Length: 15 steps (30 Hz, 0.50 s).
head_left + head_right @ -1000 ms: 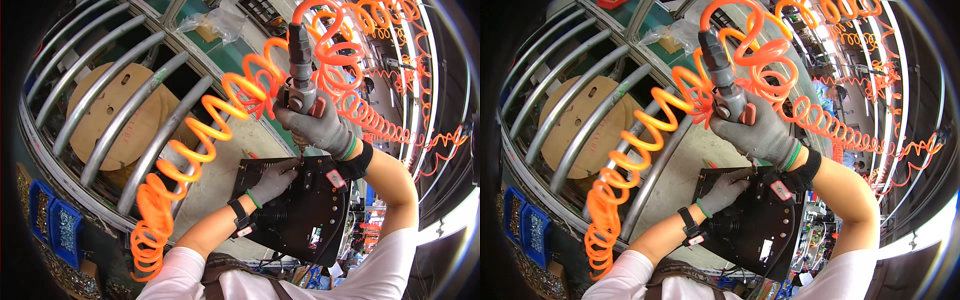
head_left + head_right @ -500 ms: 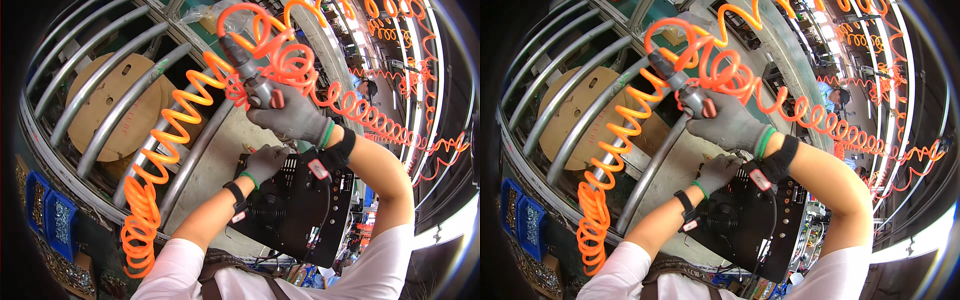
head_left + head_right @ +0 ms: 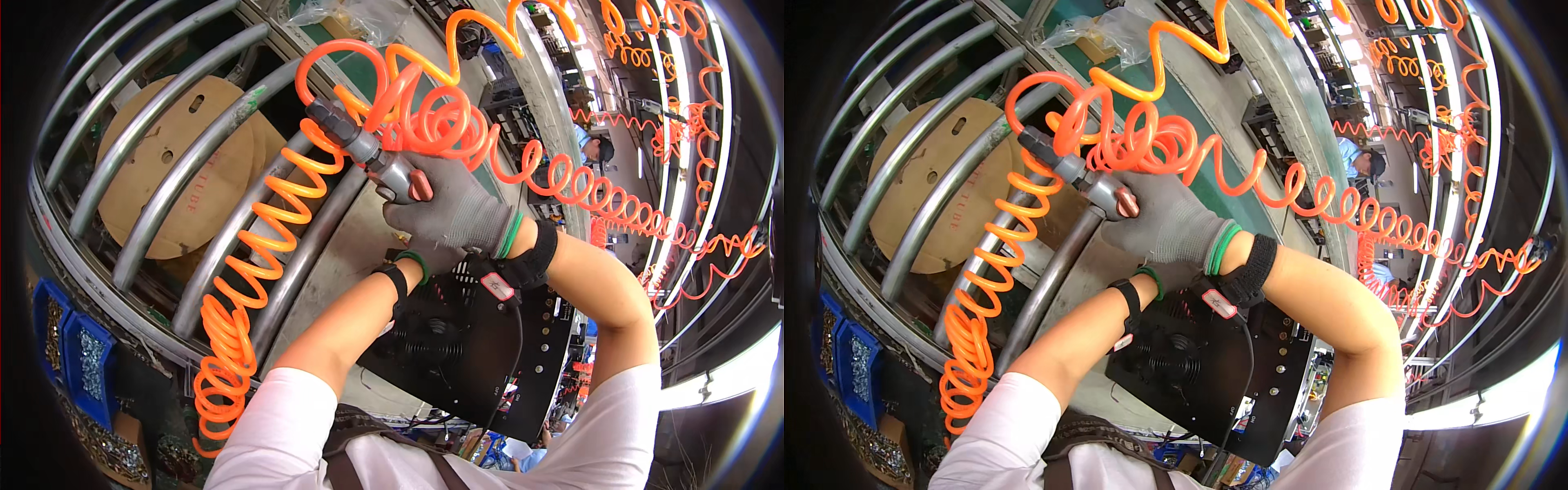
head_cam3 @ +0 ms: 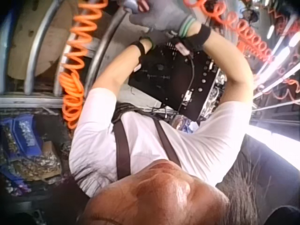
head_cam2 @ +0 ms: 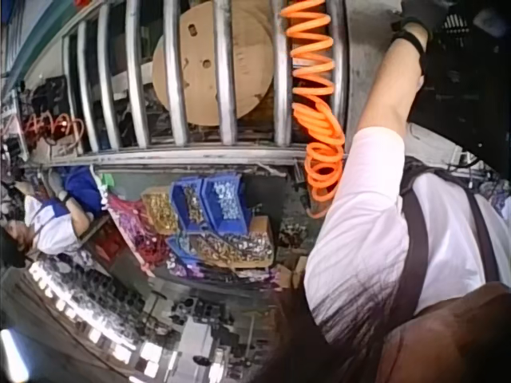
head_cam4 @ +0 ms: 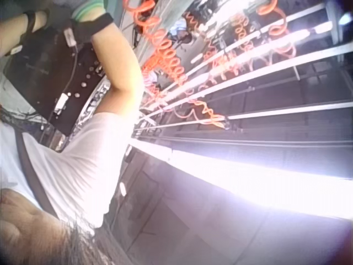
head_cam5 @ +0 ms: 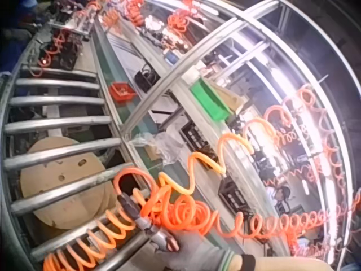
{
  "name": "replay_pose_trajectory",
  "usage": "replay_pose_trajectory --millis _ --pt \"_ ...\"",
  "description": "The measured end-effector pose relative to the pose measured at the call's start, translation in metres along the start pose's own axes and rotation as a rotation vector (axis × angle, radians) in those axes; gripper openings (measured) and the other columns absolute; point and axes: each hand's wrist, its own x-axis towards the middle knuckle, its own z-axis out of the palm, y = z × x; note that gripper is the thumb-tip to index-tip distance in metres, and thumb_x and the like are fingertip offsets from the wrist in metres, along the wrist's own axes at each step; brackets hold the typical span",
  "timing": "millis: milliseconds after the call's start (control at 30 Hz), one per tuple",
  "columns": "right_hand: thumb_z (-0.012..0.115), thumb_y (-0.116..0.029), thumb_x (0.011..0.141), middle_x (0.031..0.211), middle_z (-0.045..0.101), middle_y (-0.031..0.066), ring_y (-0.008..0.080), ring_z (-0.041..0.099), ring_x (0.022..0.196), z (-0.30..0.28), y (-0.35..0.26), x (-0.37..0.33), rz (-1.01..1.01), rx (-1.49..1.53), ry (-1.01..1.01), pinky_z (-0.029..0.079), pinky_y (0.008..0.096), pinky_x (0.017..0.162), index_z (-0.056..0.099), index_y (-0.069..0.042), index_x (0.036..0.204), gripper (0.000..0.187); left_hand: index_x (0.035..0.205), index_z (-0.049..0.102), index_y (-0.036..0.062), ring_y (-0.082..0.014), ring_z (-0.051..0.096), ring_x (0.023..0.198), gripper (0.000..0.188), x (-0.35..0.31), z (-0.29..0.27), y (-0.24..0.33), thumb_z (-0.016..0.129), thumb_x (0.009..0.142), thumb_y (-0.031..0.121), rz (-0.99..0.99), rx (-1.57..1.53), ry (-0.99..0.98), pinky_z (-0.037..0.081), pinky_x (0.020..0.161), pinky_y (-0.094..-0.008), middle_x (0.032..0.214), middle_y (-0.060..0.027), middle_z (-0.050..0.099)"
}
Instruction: Assembling and wiring electrical power units on an industrial production line using a pneumatic screwdriver.
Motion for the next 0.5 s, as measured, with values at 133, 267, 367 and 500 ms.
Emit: replay_pose_trajectory --millis 133,267,367,500 --pt "0.067 -0.017 0.071 0.075 0.055 0.0110 0.0235 0.054 0.069 -0.001 0.002 -0.006 0.023 -0.003 -0.021 0.048 0.0360 0.068 0.055 -0.001 0.092 0.029 0.128 0.059 0.0064 -0.0330 0.056 0.119 0.045 0.000 0.005 -0.001 0.052 0.092 0.032 -0.071 -0.131 -0.019 0.041 0.104 -0.0447 0.125 -0.0186 0.062" --pt "0.069 -0.017 0.071 0.076 0.056 0.0084 0.0196 0.055 0.070 -0.001 0.002 -0.010 -0.045 -0.013 0.010 0.048 0.0337 0.067 0.057 -0.002 0.095 0.031 0.123 0.063 0.0067 -0.0332 0.059 0.113 0.039 -0.003 0.012 -0.007 0.052 0.092 0.029 0.007 0.021 0.088 0.044 0.100 -0.0443 0.121 -0.0188 0.064" --pt "0.071 -0.017 0.072 0.077 0.055 0.0055 0.0152 0.054 0.071 -0.007 0.000 -0.017 -0.032 0.150 0.017 0.047 0.0312 0.067 0.060 -0.005 0.102 0.034 0.114 0.067 0.0048 -0.0318 0.064 0.104 0.033 -0.010 0.022 -0.020 0.054 0.089 0.024 0.114 0.248 0.247 0.049 0.092 -0.0421 0.112 -0.0176 0.068" --pt "0.071 -0.017 0.073 0.078 0.055 0.0050 0.0137 0.054 0.072 -0.012 -0.005 -0.031 -0.087 0.109 0.104 0.047 0.0308 0.067 0.062 -0.006 0.106 0.036 0.105 0.068 0.0003 -0.0226 0.068 0.089 0.026 -0.031 0.032 -0.031 0.056 0.084 0.011 -0.117 -0.179 0.471 0.053 0.081 -0.0362 0.100 -0.0136 0.071"
